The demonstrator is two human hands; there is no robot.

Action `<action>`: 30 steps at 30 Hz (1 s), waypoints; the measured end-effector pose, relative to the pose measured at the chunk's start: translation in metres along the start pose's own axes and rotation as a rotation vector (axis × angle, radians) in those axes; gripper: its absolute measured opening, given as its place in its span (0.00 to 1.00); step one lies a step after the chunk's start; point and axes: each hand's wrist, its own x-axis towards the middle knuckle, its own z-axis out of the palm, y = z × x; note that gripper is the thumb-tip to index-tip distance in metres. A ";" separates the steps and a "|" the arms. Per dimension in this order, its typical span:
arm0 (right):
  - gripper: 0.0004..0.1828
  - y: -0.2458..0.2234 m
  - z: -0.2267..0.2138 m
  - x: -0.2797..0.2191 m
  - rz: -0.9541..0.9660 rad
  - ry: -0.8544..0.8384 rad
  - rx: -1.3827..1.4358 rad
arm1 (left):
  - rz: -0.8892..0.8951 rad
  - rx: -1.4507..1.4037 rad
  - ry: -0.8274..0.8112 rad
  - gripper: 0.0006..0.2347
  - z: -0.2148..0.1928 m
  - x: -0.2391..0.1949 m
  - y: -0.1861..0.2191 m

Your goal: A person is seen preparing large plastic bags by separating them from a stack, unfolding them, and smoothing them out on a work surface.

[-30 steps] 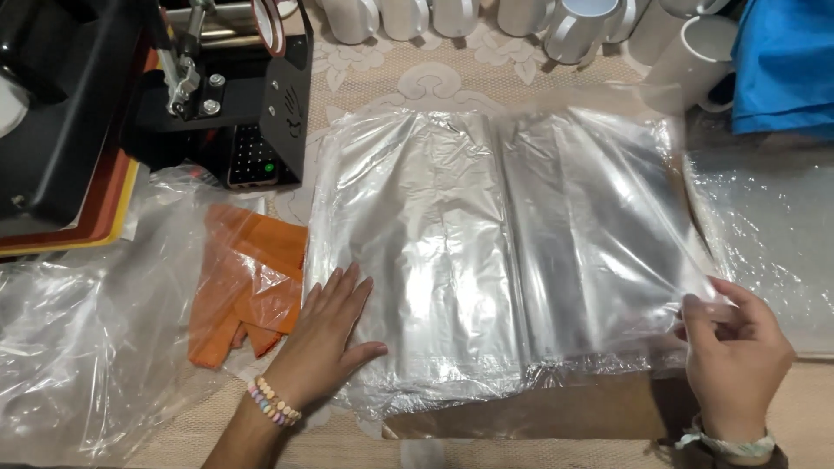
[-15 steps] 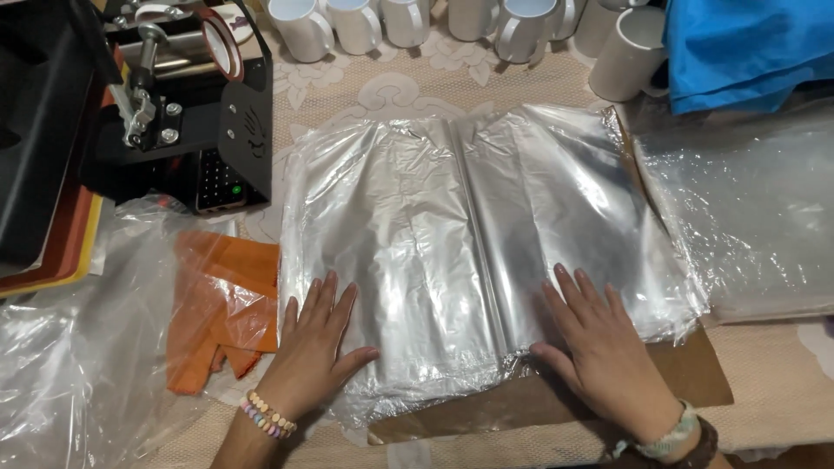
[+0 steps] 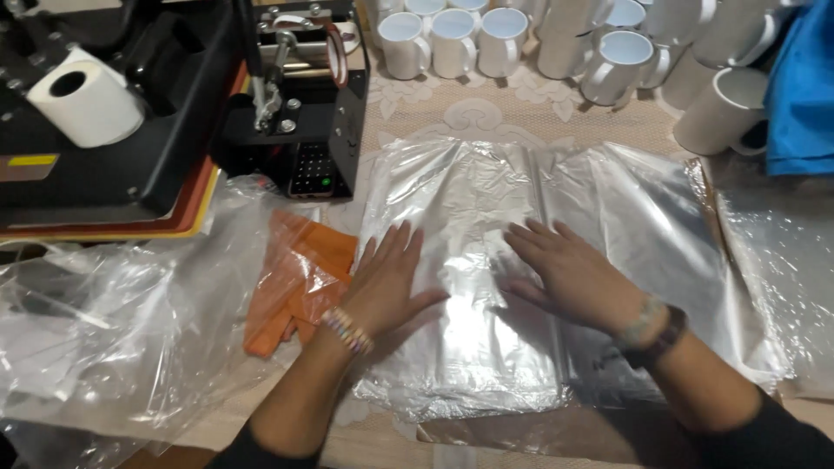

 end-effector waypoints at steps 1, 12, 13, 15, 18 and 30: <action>0.36 0.008 0.017 0.028 -0.014 0.002 -0.002 | -0.012 0.001 0.008 0.42 0.005 0.025 -0.007; 0.48 0.061 0.107 0.210 0.138 -0.132 -0.143 | -0.261 -0.140 0.266 0.33 0.017 0.101 -0.042; 0.48 0.056 0.100 0.213 0.121 -0.143 -0.148 | -0.278 -0.150 0.268 0.33 0.020 0.101 -0.043; 0.43 0.046 0.082 0.225 0.162 -0.053 -0.051 | -0.220 -0.164 0.318 0.29 0.020 0.106 -0.046; 0.42 0.080 0.107 0.269 0.156 0.107 0.162 | -0.210 -0.240 0.379 0.26 0.020 0.109 -0.050; 0.11 0.095 0.064 0.291 0.090 0.268 0.532 | -0.353 -0.845 0.588 0.29 0.021 0.111 -0.065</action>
